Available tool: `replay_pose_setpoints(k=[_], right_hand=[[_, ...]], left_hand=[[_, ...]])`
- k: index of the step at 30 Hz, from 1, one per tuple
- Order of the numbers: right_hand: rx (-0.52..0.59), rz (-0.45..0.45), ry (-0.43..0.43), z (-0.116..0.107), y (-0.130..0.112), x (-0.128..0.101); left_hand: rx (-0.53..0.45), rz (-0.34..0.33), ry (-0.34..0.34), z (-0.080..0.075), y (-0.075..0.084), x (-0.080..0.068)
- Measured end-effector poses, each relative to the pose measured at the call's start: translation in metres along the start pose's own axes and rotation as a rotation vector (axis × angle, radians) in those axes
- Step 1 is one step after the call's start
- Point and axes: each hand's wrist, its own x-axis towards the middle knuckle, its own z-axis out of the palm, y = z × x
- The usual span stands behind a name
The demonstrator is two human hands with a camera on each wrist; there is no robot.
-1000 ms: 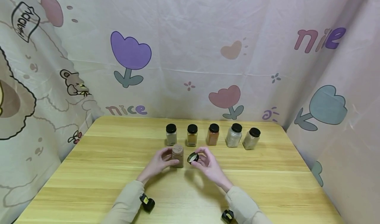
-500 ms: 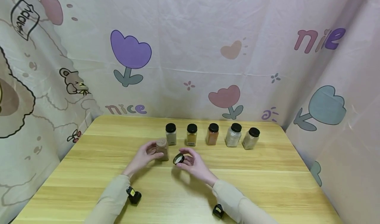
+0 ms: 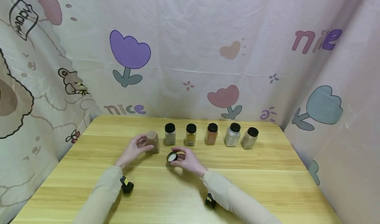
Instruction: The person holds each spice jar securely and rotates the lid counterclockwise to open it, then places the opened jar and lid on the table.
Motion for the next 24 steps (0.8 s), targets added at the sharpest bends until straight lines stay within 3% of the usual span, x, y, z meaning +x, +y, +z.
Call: replay_pose_setpoints(k=[7, 16, 24], right_hand=[[-0.024, 0.034, -0.033, 0.010, 0.001, 0.017], [-0.101, 0.088, 0.002, 0.030, 0.000, 0.037], [-0.231, 0.043, 0.021, 0.041, 0.000, 0.050]], left_hand=[[0.016, -0.009, 0.035, -0.013, 0.001, 0.005], [0.052, 0.000, 0.047, -0.026, -0.003, 0.012], [0.068, 0.032, 0.045, -0.035, -0.006, 0.016]])
